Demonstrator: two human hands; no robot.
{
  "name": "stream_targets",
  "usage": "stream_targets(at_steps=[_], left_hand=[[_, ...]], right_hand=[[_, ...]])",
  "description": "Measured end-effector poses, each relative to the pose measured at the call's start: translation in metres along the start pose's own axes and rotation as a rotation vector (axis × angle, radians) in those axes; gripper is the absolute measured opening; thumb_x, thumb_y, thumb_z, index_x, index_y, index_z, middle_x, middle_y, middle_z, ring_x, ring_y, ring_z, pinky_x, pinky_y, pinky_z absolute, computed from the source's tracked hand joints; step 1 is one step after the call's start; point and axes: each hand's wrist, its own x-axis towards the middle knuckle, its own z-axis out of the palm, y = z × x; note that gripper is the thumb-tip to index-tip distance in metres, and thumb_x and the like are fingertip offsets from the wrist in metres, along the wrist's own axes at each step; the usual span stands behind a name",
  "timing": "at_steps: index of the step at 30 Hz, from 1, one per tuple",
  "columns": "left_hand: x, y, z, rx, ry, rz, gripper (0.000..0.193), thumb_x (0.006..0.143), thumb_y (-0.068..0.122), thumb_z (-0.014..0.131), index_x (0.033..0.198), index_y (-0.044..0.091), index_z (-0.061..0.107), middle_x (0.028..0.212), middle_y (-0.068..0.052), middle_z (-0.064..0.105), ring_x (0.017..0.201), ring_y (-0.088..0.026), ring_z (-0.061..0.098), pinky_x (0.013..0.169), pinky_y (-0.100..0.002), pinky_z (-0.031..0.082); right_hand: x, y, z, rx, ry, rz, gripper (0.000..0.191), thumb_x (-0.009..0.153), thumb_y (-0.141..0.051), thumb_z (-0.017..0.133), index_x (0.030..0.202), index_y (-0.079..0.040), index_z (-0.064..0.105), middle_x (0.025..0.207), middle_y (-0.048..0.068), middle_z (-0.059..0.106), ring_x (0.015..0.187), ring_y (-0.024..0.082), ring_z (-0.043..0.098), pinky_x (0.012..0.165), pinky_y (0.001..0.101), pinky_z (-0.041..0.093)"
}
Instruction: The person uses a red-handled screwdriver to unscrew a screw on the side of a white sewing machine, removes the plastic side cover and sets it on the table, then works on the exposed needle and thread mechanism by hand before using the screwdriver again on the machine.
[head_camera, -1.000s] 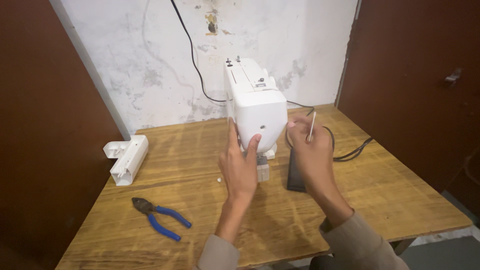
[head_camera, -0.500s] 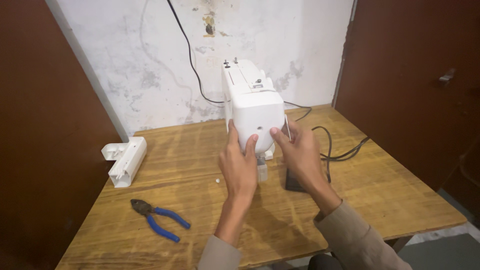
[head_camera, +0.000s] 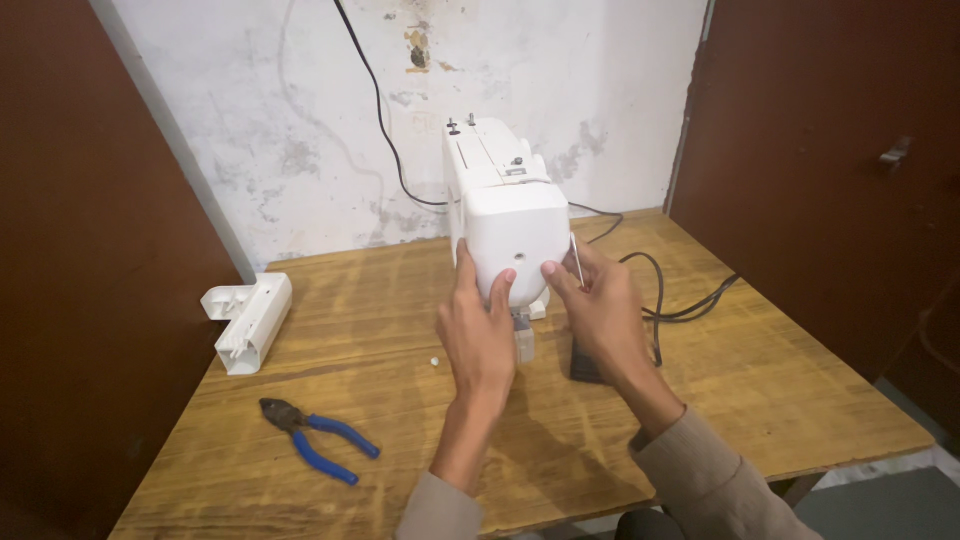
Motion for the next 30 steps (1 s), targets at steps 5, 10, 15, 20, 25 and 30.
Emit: stream_targets(at_steps=[5,10,15,20,25,30], left_hand=[[0.001,0.002,-0.002,0.036,0.007,0.070,0.061,0.094,0.020,0.065,0.148,-0.001,0.046,0.093,-0.031,0.071,0.084,-0.044,0.073,0.071,-0.050,0.054],[0.003,-0.003,0.005,0.131,0.043,0.064,0.063,0.093,0.024,0.069,0.144,-0.007,0.048,0.088,-0.034,0.069,0.084,-0.047,0.071,0.072,-0.051,0.053],[0.003,-0.006,0.008,0.145,0.076,0.086,0.063,0.092,0.023,0.070,0.142,-0.009,0.050,0.089,-0.034,0.069,0.082,-0.047,0.071,0.071,-0.051,0.053],[0.002,0.010,0.001,0.103,0.100,0.100,0.060,0.091,0.021,0.070,0.141,-0.007,0.052,0.088,-0.033,0.070,0.082,-0.046,0.071,0.068,-0.050,0.053],[-0.004,0.023,-0.009,-0.006,-0.084,-0.302,0.059,0.095,0.021,0.065,0.151,0.008,0.050,0.082,-0.031,0.072,0.072,-0.041,0.074,0.067,-0.047,0.054],[0.002,0.002,-0.002,0.027,0.069,0.051,0.057,0.091,0.018,0.074,0.139,-0.004,0.055,0.104,-0.029,0.075,0.096,-0.032,0.075,0.074,-0.040,0.057]], right_hand=[[0.002,0.005,-0.004,-0.028,-0.012,0.025,0.047,0.095,-0.023,0.066,0.139,-0.009,0.061,0.097,0.006,0.080,0.076,0.003,0.065,0.067,0.0251,0.053],[-0.011,0.014,-0.009,-0.177,0.060,0.144,0.044,0.106,-0.036,0.048,0.115,-0.002,0.075,0.074,0.005,0.067,0.063,0.012,0.058,0.060,0.0292,0.047],[-0.019,0.008,-0.015,0.303,-0.123,0.429,0.043,0.099,-0.026,0.046,0.124,-0.002,0.071,0.075,-0.001,0.052,0.063,0.012,0.046,0.054,0.0291,0.038],[-0.028,-0.013,-0.026,0.339,-0.426,0.503,0.053,0.093,-0.020,0.057,0.142,0.001,0.061,0.078,0.005,0.058,0.067,0.015,0.056,0.064,0.0280,0.049],[-0.034,-0.020,-0.028,0.363,-0.573,0.403,0.064,0.096,-0.024,0.065,0.156,-0.011,0.047,0.114,0.003,0.076,0.092,0.008,0.063,0.074,0.0239,0.047],[-0.030,-0.008,-0.026,0.342,-0.496,0.508,0.054,0.096,-0.024,0.068,0.148,-0.010,0.059,0.108,0.003,0.076,0.088,0.007,0.060,0.076,0.0256,0.046]])
